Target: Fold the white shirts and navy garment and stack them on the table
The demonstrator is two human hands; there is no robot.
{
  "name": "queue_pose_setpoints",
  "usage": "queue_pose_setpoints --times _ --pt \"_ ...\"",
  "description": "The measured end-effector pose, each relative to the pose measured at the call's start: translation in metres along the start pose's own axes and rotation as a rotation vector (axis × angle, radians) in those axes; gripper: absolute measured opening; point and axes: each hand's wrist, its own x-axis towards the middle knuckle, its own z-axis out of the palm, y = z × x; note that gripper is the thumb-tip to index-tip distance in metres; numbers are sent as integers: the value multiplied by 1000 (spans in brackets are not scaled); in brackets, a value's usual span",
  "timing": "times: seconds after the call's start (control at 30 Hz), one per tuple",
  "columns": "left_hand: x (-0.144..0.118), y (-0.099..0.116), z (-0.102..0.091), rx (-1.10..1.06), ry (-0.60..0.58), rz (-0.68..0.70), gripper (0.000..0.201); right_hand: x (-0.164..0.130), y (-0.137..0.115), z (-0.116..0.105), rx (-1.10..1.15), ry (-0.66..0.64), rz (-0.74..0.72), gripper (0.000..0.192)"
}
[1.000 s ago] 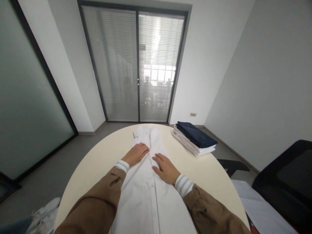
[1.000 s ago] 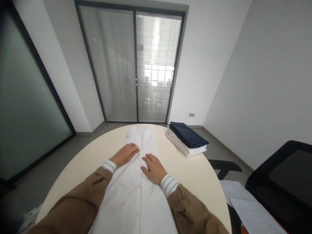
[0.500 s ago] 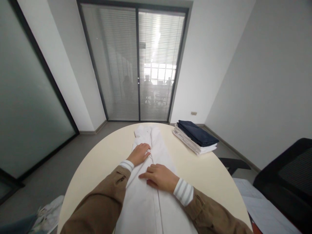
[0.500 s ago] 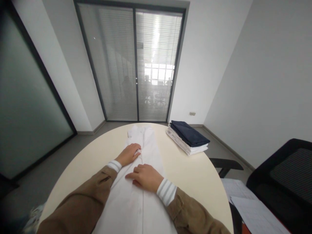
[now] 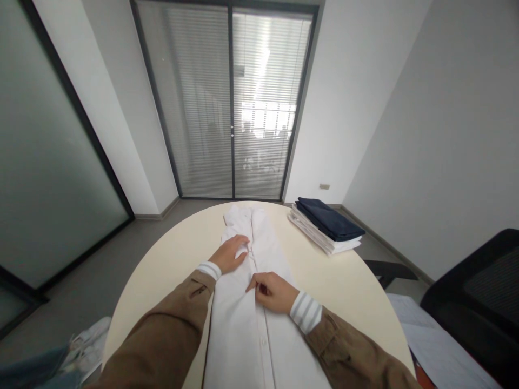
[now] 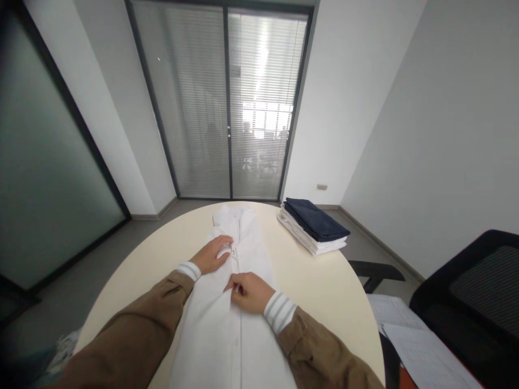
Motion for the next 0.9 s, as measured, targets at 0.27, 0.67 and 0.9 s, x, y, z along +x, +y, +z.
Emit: queue_pose_setpoints --times 0.27,0.67,0.9 --pt "-24 15 -2 55 0 -117 32 4 7 8 300 64 172 16" --pt "-45 13 3 233 -221 -75 50 -5 -1 -5 194 -14 109 24" --pt "-44 23 1 445 -92 -86 49 -17 -15 -5 143 -193 16 24"
